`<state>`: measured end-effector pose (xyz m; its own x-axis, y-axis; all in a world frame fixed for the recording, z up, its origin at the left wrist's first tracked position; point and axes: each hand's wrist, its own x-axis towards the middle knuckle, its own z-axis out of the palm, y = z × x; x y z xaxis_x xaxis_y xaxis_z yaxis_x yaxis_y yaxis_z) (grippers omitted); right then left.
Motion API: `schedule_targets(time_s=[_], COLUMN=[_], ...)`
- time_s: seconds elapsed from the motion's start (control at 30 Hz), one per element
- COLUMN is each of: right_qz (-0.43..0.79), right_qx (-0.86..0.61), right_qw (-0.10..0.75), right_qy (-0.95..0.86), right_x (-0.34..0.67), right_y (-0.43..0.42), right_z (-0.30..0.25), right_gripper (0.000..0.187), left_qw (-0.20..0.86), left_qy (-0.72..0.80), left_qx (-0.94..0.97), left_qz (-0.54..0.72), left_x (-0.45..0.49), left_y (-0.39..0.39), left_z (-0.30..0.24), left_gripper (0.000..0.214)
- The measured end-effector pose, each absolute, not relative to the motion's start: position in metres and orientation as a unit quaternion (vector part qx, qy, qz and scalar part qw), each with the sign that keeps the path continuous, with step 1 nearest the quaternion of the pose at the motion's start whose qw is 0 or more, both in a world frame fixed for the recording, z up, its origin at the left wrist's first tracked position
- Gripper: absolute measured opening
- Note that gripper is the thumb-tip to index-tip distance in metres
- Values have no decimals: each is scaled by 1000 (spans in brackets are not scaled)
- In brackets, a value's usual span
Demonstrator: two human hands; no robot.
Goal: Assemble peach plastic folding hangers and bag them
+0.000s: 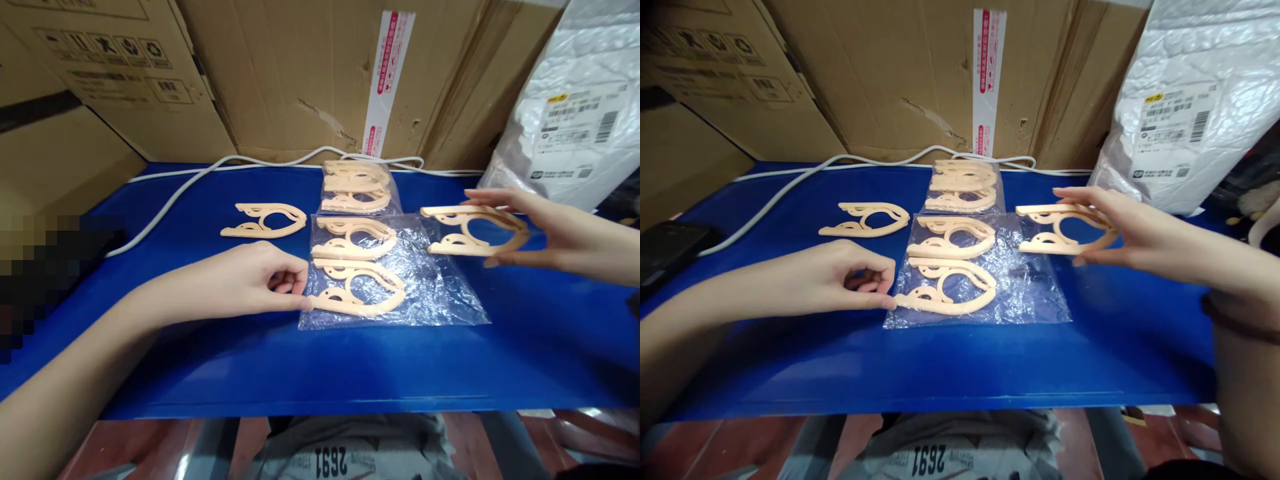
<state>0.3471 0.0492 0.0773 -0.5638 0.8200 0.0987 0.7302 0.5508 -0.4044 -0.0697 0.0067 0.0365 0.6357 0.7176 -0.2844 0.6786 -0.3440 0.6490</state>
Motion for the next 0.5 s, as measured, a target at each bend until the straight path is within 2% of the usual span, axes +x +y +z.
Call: schedule_targets(time_s=[0.13, 0.27, 0.5], right_qz=[174, 250, 307], right_qx=[-485, -459, -375], right_qw=[119, 73, 65], right_qy=[-849, -850, -872], right_x=[356, 346, 320], right_y=[44, 37, 32], right_z=[80, 77, 55], right_gripper=[62, 58, 84], left_qw=[395, 390, 391], left_qy=[407, 402, 389], left_qx=[824, 828, 834], left_qz=[-15, -7, -10], left_x=[-70, -68, -63], left_y=[6, 4, 2], left_z=[35, 36, 37], left_gripper=[18, 14, 16])
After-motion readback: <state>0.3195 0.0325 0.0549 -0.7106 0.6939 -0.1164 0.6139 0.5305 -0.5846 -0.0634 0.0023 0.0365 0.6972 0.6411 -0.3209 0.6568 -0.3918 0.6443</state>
